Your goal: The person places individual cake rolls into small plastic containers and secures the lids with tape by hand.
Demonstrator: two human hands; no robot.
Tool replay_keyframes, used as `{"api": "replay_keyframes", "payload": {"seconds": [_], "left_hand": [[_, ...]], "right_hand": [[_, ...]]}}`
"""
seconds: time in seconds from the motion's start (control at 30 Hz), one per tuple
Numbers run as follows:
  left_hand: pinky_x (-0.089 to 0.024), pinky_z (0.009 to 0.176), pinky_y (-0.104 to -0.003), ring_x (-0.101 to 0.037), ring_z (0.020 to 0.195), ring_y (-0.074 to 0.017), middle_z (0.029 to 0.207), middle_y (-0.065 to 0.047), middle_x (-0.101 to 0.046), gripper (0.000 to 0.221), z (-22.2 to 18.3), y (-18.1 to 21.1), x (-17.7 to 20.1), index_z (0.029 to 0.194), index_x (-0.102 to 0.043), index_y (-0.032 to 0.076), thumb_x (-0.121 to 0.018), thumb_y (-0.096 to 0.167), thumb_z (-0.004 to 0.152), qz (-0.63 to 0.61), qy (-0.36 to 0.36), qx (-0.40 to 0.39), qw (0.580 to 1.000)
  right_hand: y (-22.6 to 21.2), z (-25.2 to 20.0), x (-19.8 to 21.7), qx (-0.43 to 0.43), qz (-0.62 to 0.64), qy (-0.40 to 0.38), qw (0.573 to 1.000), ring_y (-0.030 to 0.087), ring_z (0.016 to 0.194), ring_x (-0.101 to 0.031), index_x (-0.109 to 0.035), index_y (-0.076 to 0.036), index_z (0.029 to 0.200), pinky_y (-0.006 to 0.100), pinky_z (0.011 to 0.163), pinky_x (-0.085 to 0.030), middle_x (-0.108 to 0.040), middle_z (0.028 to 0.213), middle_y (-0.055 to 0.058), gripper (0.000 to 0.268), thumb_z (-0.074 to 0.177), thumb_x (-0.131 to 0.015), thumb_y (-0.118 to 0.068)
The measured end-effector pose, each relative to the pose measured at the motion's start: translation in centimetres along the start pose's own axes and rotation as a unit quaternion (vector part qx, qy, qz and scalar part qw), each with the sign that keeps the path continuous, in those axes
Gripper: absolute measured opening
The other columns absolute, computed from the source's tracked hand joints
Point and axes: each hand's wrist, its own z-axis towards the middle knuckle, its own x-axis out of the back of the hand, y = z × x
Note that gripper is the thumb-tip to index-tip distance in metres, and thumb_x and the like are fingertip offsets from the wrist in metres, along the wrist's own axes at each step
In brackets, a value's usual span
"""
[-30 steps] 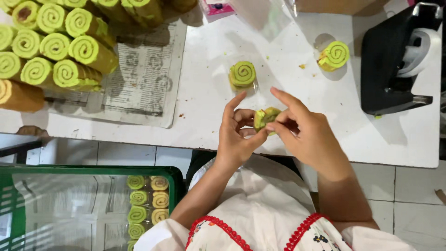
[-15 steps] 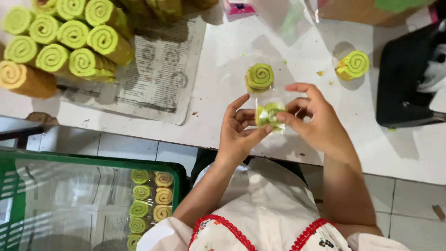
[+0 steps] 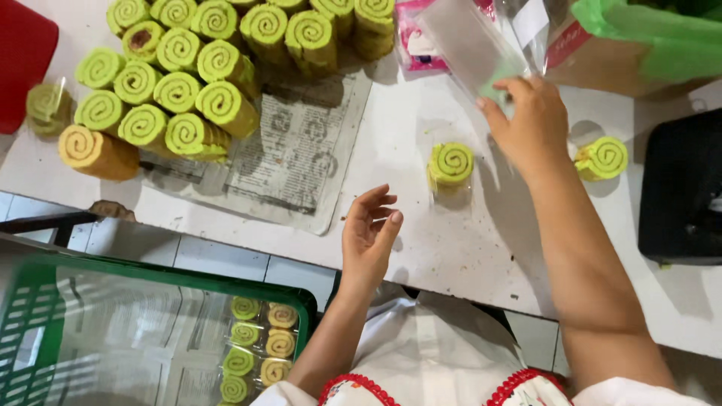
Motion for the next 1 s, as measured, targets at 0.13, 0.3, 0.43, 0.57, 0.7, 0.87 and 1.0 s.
{"api": "replay_keyframes", "payload": {"seconds": [0.13,0.3,0.43,0.57,0.7,0.87,1.0], "left_hand": [[-0.054,0.087,-0.025,-0.066,0.100,-0.0139,0.116,-0.010,-0.071,0.046,0.8,-0.9,0.2,0.138,-0.063,0.004,-0.078,0.013,0.096,-0.009,0.001,-0.008,1.000],[-0.053,0.085,-0.024,-0.066,0.096,-0.0120,0.108,-0.009,-0.075,0.038,1.1,0.5,0.2,0.133,-0.067,0.005,-0.076,0.010,0.096,-0.017,0.010,0.004,1.000],[-0.054,0.086,-0.026,-0.067,0.098,-0.0144,0.108,-0.011,-0.075,0.039,1.7,-0.2,0.4,0.133,-0.067,0.004,-0.077,0.012,0.096,-0.019,0.007,-0.002,1.000],[-0.056,0.087,-0.028,-0.069,0.098,-0.0165,0.107,-0.013,-0.075,0.038,1.7,-0.3,0.3,0.132,-0.067,0.002,-0.076,0.011,0.096,-0.032,0.001,-0.001,0.999],[-0.058,0.090,-0.029,-0.070,0.100,-0.0168,0.108,-0.013,-0.075,0.038,1.5,-0.7,0.3,0.132,-0.066,0.001,-0.075,0.008,0.097,-0.047,-0.010,-0.004,0.999],[-0.058,0.099,-0.037,-0.071,0.109,-0.0221,0.115,-0.019,-0.075,0.035,0.3,1.2,-0.3,0.134,-0.065,-0.004,-0.067,0.011,0.102,-0.096,-0.035,0.017,0.995],[-0.039,0.123,-0.046,-0.045,0.150,-0.0383,0.161,-0.033,-0.042,0.113,0.1,-1.6,-0.2,0.163,-0.030,-0.007,-0.068,0.070,0.090,-0.323,-0.234,0.063,0.915]], "right_hand": [[1.3,2.6,-5.4,0.069,-0.009,0.036,0.997,0.036,0.108,-0.071,-0.079,-0.003,0.123,0.042,0.093,-0.057,-0.074,0.112,0.019,0.042,0.091,-0.089,-0.030],[1.0,2.2,-7.7,0.082,-0.122,0.009,0.989,0.025,0.081,-0.076,-0.075,-0.018,0.097,0.036,0.073,-0.060,-0.073,0.082,0.005,0.017,0.105,-0.065,-0.030],[0.4,2.5,-5.6,0.066,-0.092,-0.027,0.993,0.032,0.092,-0.079,-0.082,-0.015,0.114,0.041,0.078,-0.061,-0.081,0.104,0.011,0.029,0.108,-0.058,-0.031],[1.3,3.1,-4.4,-0.021,0.024,-0.097,0.995,0.047,0.092,-0.075,-0.082,-0.008,0.112,0.055,0.079,-0.058,-0.079,0.095,0.022,0.033,0.108,-0.057,-0.029],[1.3,3.4,-1.7,-0.092,0.206,-0.086,0.970,0.045,0.097,-0.073,-0.080,-0.005,0.119,0.049,0.081,-0.057,-0.076,0.093,0.022,0.026,0.110,-0.063,-0.022],[-2.1,0.0,4.4,0.027,0.227,0.027,0.973,0.033,0.088,-0.072,-0.077,-0.005,0.110,0.039,0.078,-0.055,-0.072,0.088,0.015,0.010,0.111,-0.068,-0.009],[-10.9,-5.0,11.7,0.226,0.200,0.095,0.949,0.036,0.102,-0.072,-0.070,-0.006,0.088,0.049,0.101,-0.057,-0.074,0.106,0.015,0.022,0.106,-0.058,-0.012]]}}
